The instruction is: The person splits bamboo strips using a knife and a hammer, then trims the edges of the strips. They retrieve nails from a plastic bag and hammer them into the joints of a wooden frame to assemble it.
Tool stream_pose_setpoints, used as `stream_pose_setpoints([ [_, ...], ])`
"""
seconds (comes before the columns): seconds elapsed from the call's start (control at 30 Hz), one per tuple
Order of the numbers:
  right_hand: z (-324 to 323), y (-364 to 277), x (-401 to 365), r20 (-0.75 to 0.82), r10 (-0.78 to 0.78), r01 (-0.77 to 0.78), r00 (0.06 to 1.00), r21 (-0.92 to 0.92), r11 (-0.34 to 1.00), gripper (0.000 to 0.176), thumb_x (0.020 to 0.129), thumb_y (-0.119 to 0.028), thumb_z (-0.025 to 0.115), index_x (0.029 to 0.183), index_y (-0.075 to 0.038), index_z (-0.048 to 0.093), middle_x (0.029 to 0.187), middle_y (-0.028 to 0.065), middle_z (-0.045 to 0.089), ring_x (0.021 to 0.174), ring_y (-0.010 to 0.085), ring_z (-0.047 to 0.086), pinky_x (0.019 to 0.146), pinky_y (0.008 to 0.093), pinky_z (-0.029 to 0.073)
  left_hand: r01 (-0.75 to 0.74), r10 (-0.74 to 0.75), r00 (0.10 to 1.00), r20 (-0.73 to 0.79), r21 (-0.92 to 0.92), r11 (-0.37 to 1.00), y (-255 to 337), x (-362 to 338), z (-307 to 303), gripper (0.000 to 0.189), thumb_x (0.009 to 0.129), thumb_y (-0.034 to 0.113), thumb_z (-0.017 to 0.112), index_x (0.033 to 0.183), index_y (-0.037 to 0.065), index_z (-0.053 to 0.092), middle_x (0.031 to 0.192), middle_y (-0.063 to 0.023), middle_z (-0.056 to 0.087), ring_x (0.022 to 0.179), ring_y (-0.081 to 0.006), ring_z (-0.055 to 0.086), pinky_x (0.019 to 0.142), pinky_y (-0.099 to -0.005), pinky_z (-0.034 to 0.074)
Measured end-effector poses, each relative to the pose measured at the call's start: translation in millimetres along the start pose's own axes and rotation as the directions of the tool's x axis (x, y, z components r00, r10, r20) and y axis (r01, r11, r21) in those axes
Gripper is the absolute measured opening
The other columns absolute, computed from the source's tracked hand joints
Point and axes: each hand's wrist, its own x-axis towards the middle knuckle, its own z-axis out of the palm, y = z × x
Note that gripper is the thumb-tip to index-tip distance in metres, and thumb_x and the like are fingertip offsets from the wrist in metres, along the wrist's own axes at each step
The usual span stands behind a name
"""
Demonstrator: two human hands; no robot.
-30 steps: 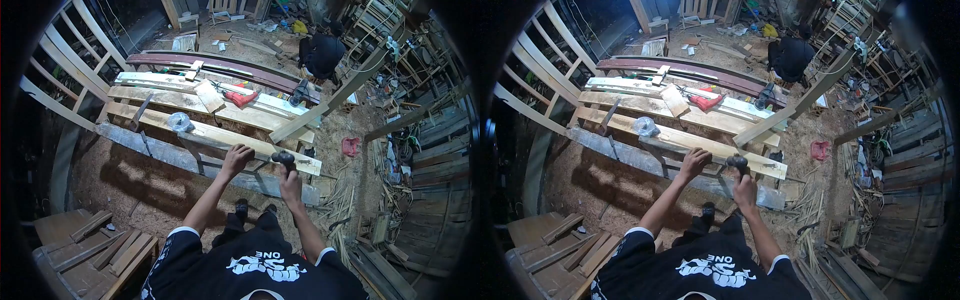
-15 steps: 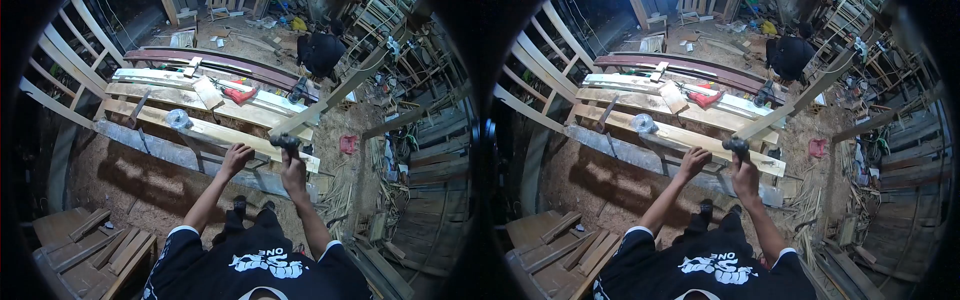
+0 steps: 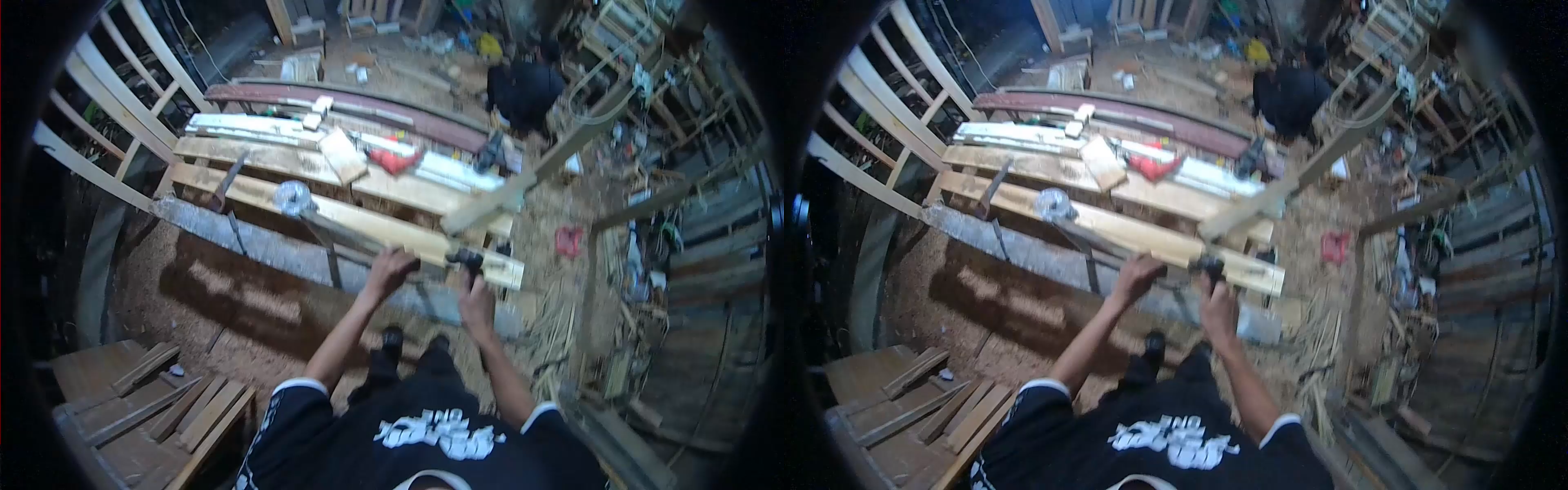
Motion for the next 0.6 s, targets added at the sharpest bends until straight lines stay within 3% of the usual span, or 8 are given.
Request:
stream_pose_setpoints([
  [0.03, -17.1, -16.9, 3.3, 0.094, 0.076, -0.069, 0.993, -0.083, 0.994, 0.046, 0.102, -0.042, 0.05, 0.112, 0.001, 0.063, 0.087, 0.0304, 0.066, 0.081, 0.0474, 0.065, 0.068, 0.0535, 0.048, 0.106, -0.111, 0.992, -0.062, -0.067, 0.992, 15.8, 8.9, -22.8, 0.035, 0.076, 0.014, 0.072, 0.111, 0.011, 0.066, 0.113, -0.0034, 0.068, 0.111, -0.028, 0.058, 0.093, -0.0421, 0.047],
  [0.1, -18.1, -17.9, 15.1, -0.027, 0.049, -0.048, 0.998, 0.016, 0.999, 0.041, 0.1, -0.042, 0.054, 0.117, -0.005, 0.061, 0.092, 0.0251, 0.069, 0.087, 0.0459, 0.066, 0.074, 0.0533, 0.05, 0.075, -0.073, 0.997, 0.021, -0.084, 0.994, 8.6, 9.2, -19.4, 0.036, 0.076, 0.016, 0.072, 0.111, 0.011, 0.065, 0.11, -0.0045, 0.067, 0.109, -0.0276, 0.058, 0.094, -0.0413, 0.045],
  [0.2, -22.1, -14.0, 19.9, -0.126, 0.019, -0.004, 0.992, 0.117, 0.993, 0.04, 0.098, -0.042, 0.058, 0.116, -0.005, 0.061, 0.09, 0.0242, 0.069, 0.086, 0.0458, 0.066, 0.073, 0.052, 0.051, 0.046, -0.047, 0.998, 0.031, 0.013, 0.999, 20.2, 6.6, -1.3, 0.034, 0.078, 0.017, 0.069, 0.111, 0.012, 0.066, 0.107, -0.0047, 0.066, 0.105, -0.0258, 0.059, 0.092, -0.0399, 0.045],
  [0.3, -3.7, 26.9, 10.1, -0.169, 0.016, -0.011, 0.985, 0.028, 1.0, 0.04, 0.096, -0.04, 0.061, 0.117, -0.006, 0.061, 0.09, 0.0221, 0.07, 0.087, 0.0446, 0.067, 0.074, 0.0502, 0.051, 0.076, -0.077, 0.996, 0.036, 0.031, 0.997, 38.2, 2.9, 8.1, 0.033, 0.078, 0.015, 0.068, 0.111, 0.012, 0.065, 0.106, -0.0053, 0.067, 0.104, -0.0257, 0.06, 0.093, -0.041, 0.045],
  [0.33, -5.1, 36.2, 6.1, -0.067, 0.141, -0.138, 0.988, 0.04, 0.99, 0.041, 0.094, -0.04, 0.064, 0.117, -0.007, 0.062, 0.094, 0.0216, 0.07, 0.09, 0.0427, 0.067, 0.076, 0.0493, 0.051, 0.073, -0.074, 0.997, 0.039, 0.024, 0.997, 40.8, 1.4, 11.6, 0.033, 0.078, 0.015, 0.068, 0.111, 0.012, 0.065, 0.106, -0.0053, 0.067, 0.104, -0.0257, 0.06, 0.093, -0.041, 0.045],
  [0.47, 12.0, 86.3, 0.8, -0.076, 0.224, -0.218, 0.972, 0.077, 0.973, 0.036, 0.091, -0.032, 0.068, 0.112, -0.002, 0.066, 0.091, 0.0197, 0.07, 0.089, 0.0356, 0.069, 0.077, 0.044, 0.051, 0.081, -0.079, 0.997, -0.028, 0.082, 0.993, 28.2, 8.7, 12.8, 0.035, 0.078, 0.014, 0.068, 0.113, 0.01, 0.065, 0.107, -0.0067, 0.067, 0.101, -0.0259, 0.062, 0.093, -0.0418, 0.044],
  [0.6, 28.7, 130.3, 14.7, -0.122, 0.214, -0.208, 0.969, 0.059, 0.976, 0.043, 0.09, -0.03, 0.064, 0.123, -0.003, 0.063, 0.097, 0.0216, 0.07, 0.092, 0.041, 0.067, 0.083, 0.047, 0.052, 0.127, -0.115, 0.986, -0.117, 0.102, 0.987, 20.6, 29.5, -6.9, 0.036, 0.078, 0.013, 0.07, 0.113, 0.008, 0.064, 0.106, -0.0078, 0.067, 0.101, -0.0256, 0.063, 0.093, -0.043, 0.043],
])
